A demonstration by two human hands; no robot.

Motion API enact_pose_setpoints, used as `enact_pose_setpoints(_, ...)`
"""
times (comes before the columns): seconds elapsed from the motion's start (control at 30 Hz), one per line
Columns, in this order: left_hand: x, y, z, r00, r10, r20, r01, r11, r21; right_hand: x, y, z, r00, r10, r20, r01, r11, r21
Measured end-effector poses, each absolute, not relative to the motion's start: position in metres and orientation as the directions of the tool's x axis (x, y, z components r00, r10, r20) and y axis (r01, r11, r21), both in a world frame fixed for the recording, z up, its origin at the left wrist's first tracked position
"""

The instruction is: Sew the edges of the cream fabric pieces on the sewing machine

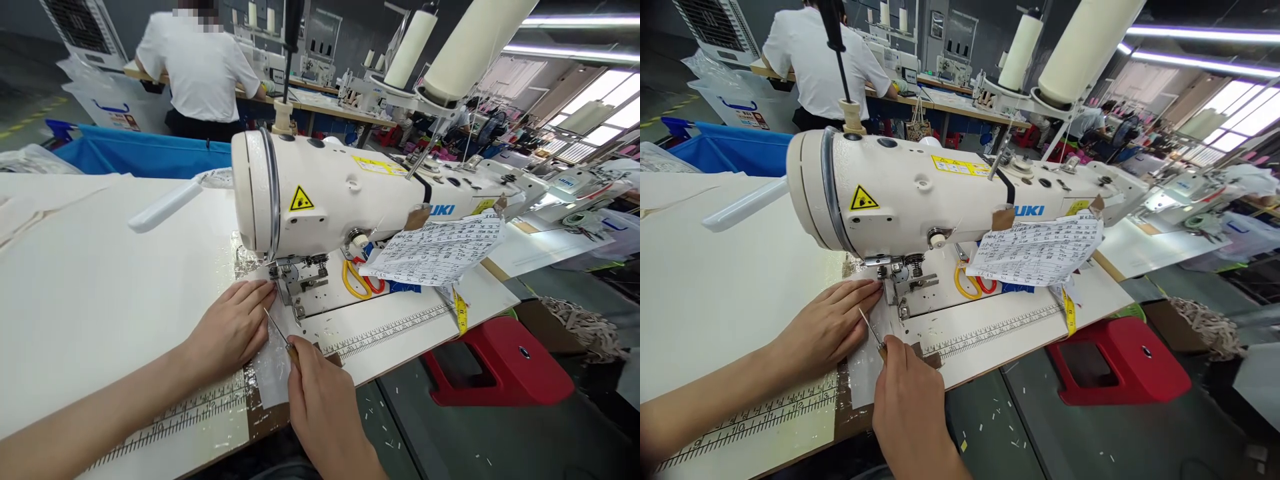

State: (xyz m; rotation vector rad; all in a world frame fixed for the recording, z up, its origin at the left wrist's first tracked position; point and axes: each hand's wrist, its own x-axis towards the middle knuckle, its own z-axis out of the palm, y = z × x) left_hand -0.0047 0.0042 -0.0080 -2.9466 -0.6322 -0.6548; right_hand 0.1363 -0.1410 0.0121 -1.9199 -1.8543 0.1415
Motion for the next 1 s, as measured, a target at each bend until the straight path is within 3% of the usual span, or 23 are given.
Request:
enact_pose_setpoints(0.13,-0.005,0.009,-0.007,0.809,0.427,0.404,0.463,-0.886,0.009,0.135,-0.133,0.012,0.111,0.967,0.227,0.904,-0.003,-0.427)
enact_pose_setpoints(0.4,-0.008,0.021,-0.004,0.830,0.384,0.404,0.447,-0.892,-0.071,0.129,-0.135,0.012,0.177,0.960,0.215,0.751,0.009,-0.660)
enact_pose_setpoints(0.57,-0.004,0.006,-0.002,0.830,0.354,0.431,0.403,-0.915,-0.025,0.129,-0.144,0.010,0.182,0.950,0.255,0.769,0.024,-0.639)
enact_pose_setpoints(0.7,-0.001,-0.003,-0.001,0.844,0.331,0.423,0.400,-0.913,-0.084,0.131,-0.149,0.012,0.162,0.947,0.276,0.793,0.042,-0.608)
enact_pose_setpoints(0.83,-0.002,-0.003,-0.001,0.860,0.332,0.388,0.402,-0.909,-0.113,0.136,-0.157,0.014,0.139,0.963,0.232,0.778,0.038,-0.627)
enact_pose_setpoints(1.0,-0.001,-0.007,-0.006,0.836,0.364,0.411,0.425,-0.903,-0.065,0.151,-0.170,0.012,0.186,0.964,0.189,0.724,-0.005,-0.690)
